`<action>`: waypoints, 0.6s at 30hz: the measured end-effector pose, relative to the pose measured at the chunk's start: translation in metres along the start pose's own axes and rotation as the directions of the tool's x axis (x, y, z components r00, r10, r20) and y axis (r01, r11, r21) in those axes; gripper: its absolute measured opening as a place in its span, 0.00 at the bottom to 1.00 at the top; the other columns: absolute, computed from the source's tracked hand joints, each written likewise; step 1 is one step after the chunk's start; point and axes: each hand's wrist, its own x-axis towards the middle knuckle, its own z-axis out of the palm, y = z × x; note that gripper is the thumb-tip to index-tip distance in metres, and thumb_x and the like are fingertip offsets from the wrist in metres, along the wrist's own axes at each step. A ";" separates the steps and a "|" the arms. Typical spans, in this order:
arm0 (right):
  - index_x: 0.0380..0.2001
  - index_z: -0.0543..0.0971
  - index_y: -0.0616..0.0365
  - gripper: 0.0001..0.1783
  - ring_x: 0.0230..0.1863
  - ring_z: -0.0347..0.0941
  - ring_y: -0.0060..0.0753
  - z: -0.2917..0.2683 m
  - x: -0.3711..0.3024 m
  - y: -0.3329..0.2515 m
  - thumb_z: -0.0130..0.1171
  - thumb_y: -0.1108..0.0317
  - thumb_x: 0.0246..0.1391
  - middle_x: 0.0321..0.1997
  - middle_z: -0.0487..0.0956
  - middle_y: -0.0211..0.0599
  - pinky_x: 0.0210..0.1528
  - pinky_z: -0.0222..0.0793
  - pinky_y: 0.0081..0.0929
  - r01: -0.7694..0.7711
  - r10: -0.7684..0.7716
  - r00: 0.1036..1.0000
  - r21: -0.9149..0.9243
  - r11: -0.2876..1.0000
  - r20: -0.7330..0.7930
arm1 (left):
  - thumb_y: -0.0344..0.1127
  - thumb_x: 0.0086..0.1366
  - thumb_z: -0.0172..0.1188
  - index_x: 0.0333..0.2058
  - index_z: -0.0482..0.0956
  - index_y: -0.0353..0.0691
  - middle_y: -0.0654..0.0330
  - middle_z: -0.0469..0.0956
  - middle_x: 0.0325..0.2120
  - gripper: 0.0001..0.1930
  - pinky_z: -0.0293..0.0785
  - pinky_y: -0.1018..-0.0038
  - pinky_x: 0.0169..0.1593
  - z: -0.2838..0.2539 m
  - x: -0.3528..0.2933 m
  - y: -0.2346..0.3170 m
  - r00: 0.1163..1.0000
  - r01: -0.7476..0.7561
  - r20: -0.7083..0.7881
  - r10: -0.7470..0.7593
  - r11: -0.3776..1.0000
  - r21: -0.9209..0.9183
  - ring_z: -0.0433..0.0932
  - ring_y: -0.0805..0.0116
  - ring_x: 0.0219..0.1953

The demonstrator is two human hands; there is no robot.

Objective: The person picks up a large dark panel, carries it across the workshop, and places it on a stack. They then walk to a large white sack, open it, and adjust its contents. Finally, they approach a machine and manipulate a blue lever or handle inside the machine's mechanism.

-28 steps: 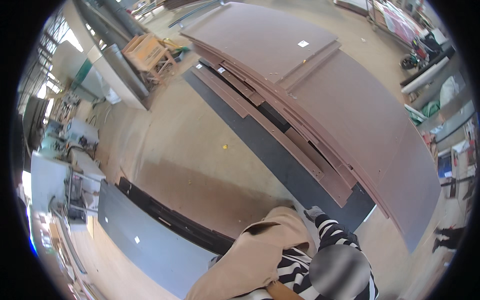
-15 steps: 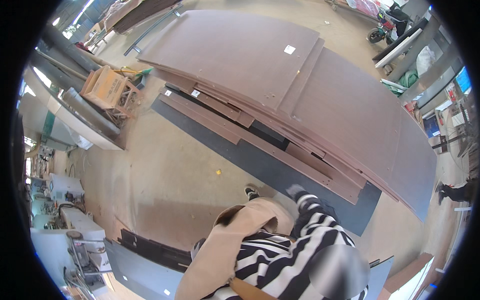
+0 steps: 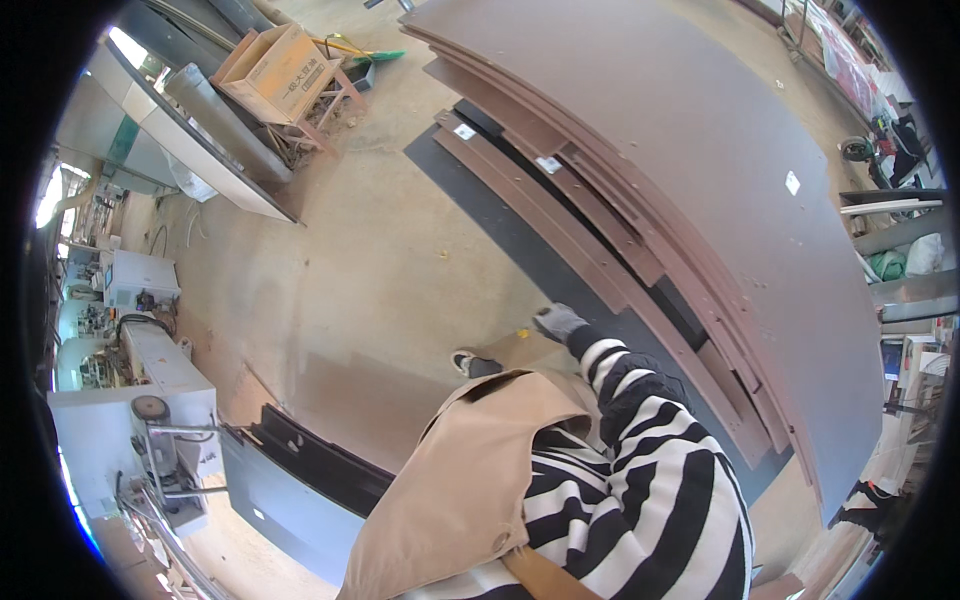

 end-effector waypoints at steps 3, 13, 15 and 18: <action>0.30 0.80 0.61 0.23 0.30 0.77 0.43 0.012 0.003 0.006 0.47 0.50 0.50 0.26 0.79 0.48 0.35 0.70 0.36 -0.288 0.289 0.955 0.027 0.957 -0.071 | 0.41 0.58 0.56 0.41 0.75 0.41 0.58 0.79 0.33 0.14 0.74 0.69 0.34 -0.069 0.049 0.006 0.994 -0.105 -0.001 0.106 0.985 0.138 0.78 0.64 0.35; 0.28 0.78 0.58 0.15 0.23 0.73 0.27 0.040 0.073 -0.025 0.50 0.57 0.51 0.25 0.79 0.34 0.24 0.65 0.26 -0.463 0.547 0.836 0.594 0.658 0.046 | 0.44 0.62 0.55 0.44 0.74 0.34 0.57 0.78 0.34 0.19 0.73 0.75 0.36 -0.279 0.334 0.204 0.995 -0.063 -0.097 0.003 0.786 -0.615 0.76 0.69 0.33; 0.29 0.78 0.62 0.16 0.25 0.73 0.27 0.021 0.122 -0.068 0.50 0.59 0.51 0.26 0.79 0.35 0.27 0.67 0.27 -0.312 0.476 0.879 0.707 0.634 -0.039 | 0.42 0.61 0.56 0.47 0.73 0.33 0.55 0.77 0.37 0.20 0.72 0.76 0.38 -0.299 0.367 0.266 0.997 -0.080 -0.050 0.063 0.805 -0.588 0.76 0.69 0.36; 0.36 0.78 0.65 0.15 0.29 0.72 0.24 -0.033 0.210 -0.165 0.50 0.64 0.54 0.29 0.78 0.34 0.32 0.68 0.22 -0.073 0.220 0.965 0.663 0.745 -0.141 | 0.41 0.61 0.57 0.52 0.67 0.31 0.53 0.75 0.41 0.25 0.72 0.75 0.42 -0.326 0.388 0.351 0.991 -0.095 0.030 0.132 0.839 -0.536 0.75 0.67 0.41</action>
